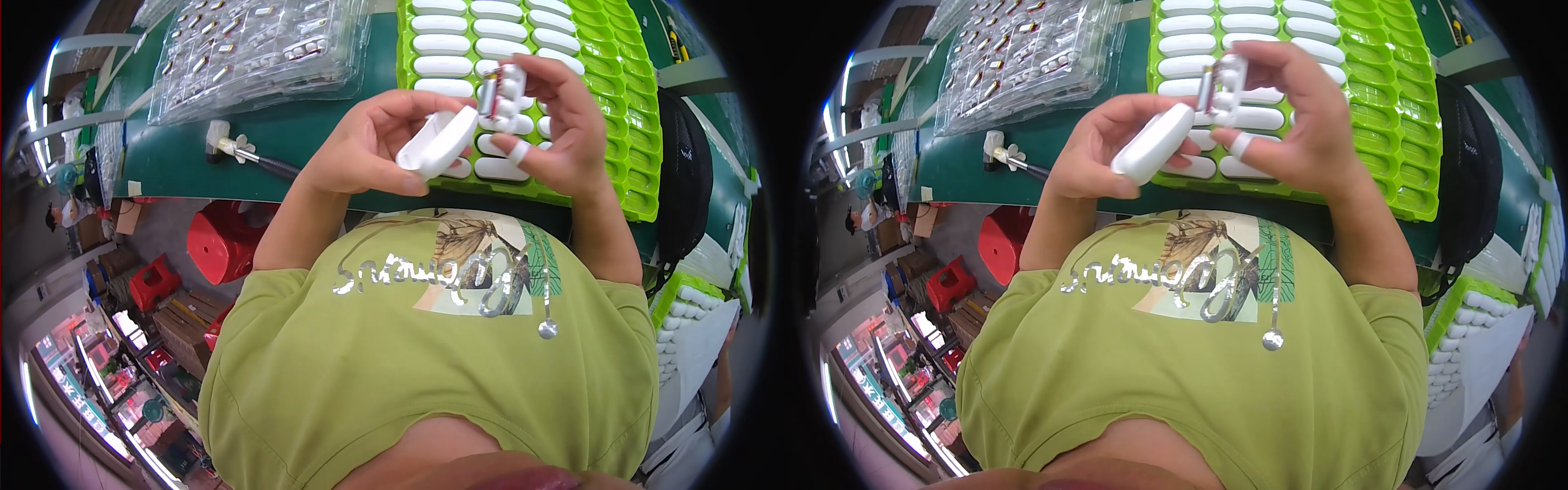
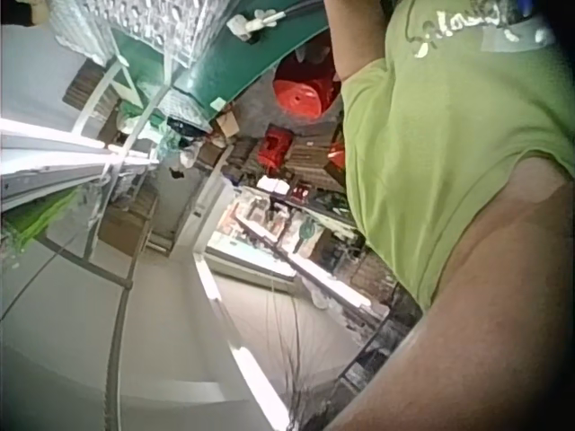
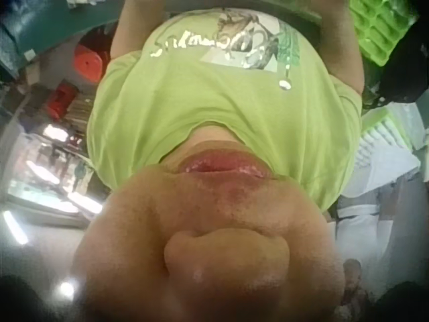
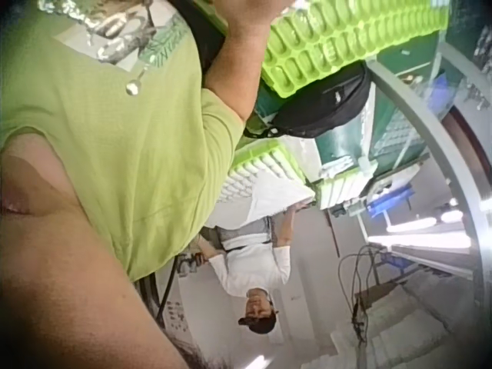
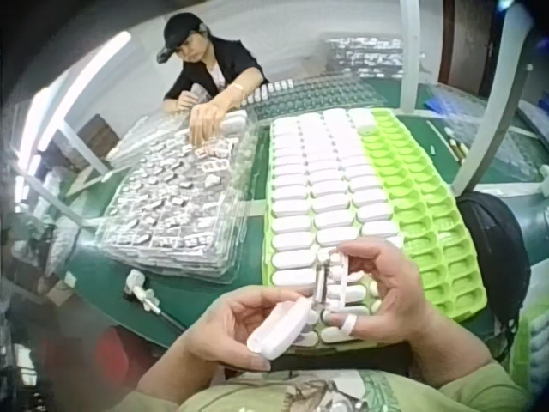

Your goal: The person assembles small white electronic cases by inserting cylindrical batteries into the case halves and closing them. They repeatedly pick up case halves from a green tray, insert batteries, and place the assembled units into a clear plastic tray. A hammer is briefly used to tap a case closed.

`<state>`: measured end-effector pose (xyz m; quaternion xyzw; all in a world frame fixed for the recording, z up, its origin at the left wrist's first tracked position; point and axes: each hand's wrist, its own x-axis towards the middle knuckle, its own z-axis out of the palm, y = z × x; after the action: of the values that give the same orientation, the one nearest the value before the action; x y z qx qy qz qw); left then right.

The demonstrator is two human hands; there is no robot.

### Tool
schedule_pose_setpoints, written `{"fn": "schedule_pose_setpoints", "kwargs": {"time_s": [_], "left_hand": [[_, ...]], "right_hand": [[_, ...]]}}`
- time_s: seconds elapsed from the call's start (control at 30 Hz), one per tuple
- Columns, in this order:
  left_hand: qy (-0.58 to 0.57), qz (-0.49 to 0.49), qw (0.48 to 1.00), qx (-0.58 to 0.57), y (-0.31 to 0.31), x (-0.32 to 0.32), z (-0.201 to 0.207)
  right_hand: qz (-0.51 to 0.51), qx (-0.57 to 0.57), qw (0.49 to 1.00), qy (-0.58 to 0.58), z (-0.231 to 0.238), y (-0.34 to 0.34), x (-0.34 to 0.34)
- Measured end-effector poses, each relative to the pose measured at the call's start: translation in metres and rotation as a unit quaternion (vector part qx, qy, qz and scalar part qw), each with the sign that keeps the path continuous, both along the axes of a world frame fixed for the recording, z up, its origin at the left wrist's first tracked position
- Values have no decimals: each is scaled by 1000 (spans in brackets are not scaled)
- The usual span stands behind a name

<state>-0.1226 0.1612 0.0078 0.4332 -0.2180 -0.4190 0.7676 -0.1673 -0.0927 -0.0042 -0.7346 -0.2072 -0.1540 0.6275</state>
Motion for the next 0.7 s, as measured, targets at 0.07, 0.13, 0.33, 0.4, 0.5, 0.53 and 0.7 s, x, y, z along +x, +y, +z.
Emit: {"fn": "schedule_pose_setpoints", "kwargs": {"time_s": [0.07,0.13,0.33,0.4,0.5,0.53,0.7], "left_hand": [[-102,65,987,103,-3,-7,18],[-275,105,940,170,-4,-10,17],[-442,146,845,263,-12,-15,14],[-404,162,863,256,-15,-17,8],[-393,167,867,255,-15,-17,6],[-397,166,866,256,-15,-17,5],[-381,181,876,234,-17,-20,2]], "right_hand": [[17,50,999,-2,5,-2,0],[29,62,997,-20,11,-4,-2],[21,-149,982,-117,17,8,-1],[20,-187,974,-124,15,7,0],[29,-191,973,-128,15,7,0],[29,-191,973,-130,15,8,-1],[35,-187,974,-123,16,6,0]]}}
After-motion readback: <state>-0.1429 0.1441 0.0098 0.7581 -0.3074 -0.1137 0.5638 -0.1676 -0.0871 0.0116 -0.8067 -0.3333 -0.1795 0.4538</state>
